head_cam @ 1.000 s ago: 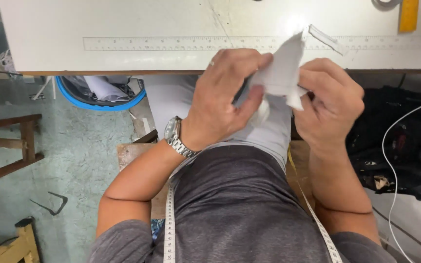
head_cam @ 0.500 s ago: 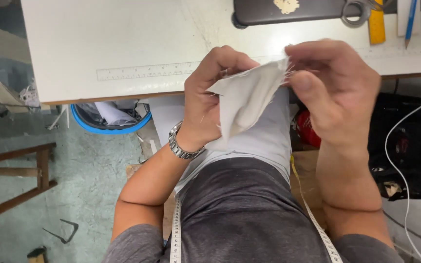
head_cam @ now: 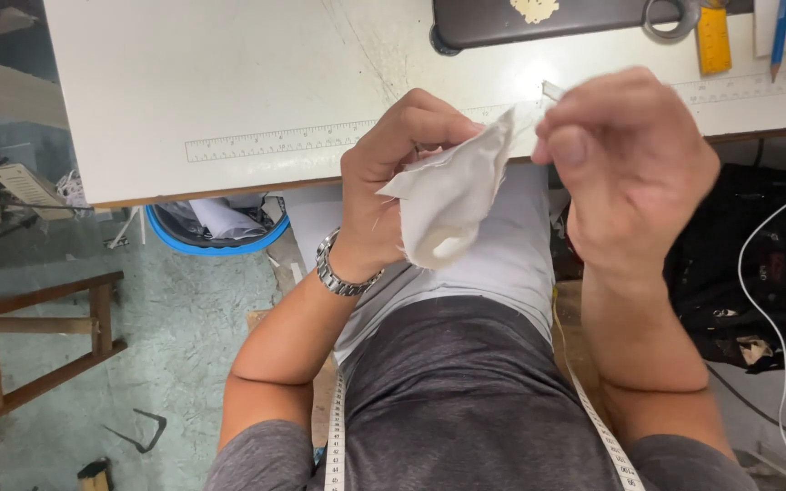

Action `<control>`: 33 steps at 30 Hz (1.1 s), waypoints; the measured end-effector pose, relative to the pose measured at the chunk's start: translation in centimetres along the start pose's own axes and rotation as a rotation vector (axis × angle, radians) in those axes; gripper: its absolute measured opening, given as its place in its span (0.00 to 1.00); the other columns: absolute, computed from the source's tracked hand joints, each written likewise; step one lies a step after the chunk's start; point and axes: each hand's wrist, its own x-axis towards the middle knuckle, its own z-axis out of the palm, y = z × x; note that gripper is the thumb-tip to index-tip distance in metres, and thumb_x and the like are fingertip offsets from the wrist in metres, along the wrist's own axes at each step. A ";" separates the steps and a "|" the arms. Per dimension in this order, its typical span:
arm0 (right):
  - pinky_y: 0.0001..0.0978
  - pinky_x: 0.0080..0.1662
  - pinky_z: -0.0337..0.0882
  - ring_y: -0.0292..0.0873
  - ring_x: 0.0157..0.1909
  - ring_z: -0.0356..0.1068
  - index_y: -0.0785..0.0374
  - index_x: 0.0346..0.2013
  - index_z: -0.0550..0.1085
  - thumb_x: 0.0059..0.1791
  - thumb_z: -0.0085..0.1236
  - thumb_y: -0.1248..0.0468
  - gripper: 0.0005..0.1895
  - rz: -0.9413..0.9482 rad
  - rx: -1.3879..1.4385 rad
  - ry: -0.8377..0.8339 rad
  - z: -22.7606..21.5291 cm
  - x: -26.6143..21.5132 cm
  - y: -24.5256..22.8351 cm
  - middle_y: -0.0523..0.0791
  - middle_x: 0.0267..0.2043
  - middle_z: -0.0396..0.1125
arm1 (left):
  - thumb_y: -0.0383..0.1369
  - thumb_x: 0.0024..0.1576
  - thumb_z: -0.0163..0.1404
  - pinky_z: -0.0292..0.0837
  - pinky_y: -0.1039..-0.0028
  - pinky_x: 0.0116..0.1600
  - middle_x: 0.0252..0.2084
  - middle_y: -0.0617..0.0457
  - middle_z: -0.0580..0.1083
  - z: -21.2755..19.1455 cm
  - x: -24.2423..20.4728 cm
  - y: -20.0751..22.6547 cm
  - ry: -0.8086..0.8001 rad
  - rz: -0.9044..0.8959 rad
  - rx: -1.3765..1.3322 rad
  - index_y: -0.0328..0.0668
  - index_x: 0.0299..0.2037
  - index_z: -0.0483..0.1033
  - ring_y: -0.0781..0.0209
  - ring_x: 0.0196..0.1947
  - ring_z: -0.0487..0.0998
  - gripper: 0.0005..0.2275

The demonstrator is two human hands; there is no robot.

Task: The person is sewing a small white fabric piece by hand. They use a needle and thread to stitch the fabric, occasionally adjusting the fabric and pulling the thread through. The person also uses a pen to mark the fabric and a ruler to measure it.

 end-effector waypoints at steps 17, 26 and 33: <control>0.39 0.58 0.79 0.53 0.54 0.79 0.76 0.57 0.84 0.68 0.73 0.72 0.07 0.072 -0.106 -0.064 0.4 -0.4 -0.9 0.58 0.52 0.79 | 0.36 0.78 0.69 0.84 0.70 0.62 0.59 0.51 0.80 0.3 -0.6 -1.2 -0.027 0.089 0.117 0.55 0.70 0.86 0.60 0.54 0.84 0.13; 0.33 0.58 0.79 0.45 0.53 0.76 0.68 0.52 0.80 0.65 0.70 0.70 0.05 0.232 0.229 -0.123 -0.1 -1.5 2.1 0.50 0.50 0.76 | 0.39 0.80 0.68 0.75 0.76 0.50 0.50 0.59 0.79 0.3 -1.1 -0.9 -0.035 0.047 0.127 0.59 0.72 0.85 0.68 0.44 0.76 0.13; 0.32 0.58 0.81 0.43 0.53 0.76 0.63 0.52 0.80 0.65 0.71 0.64 0.07 0.271 0.336 -0.125 0.0 -1.7 3.3 0.47 0.50 0.76 | 0.45 0.80 0.64 0.81 0.73 0.57 0.58 0.56 0.81 0.1 -0.8 -0.7 -0.074 0.048 0.071 0.60 0.71 0.84 0.65 0.52 0.83 0.13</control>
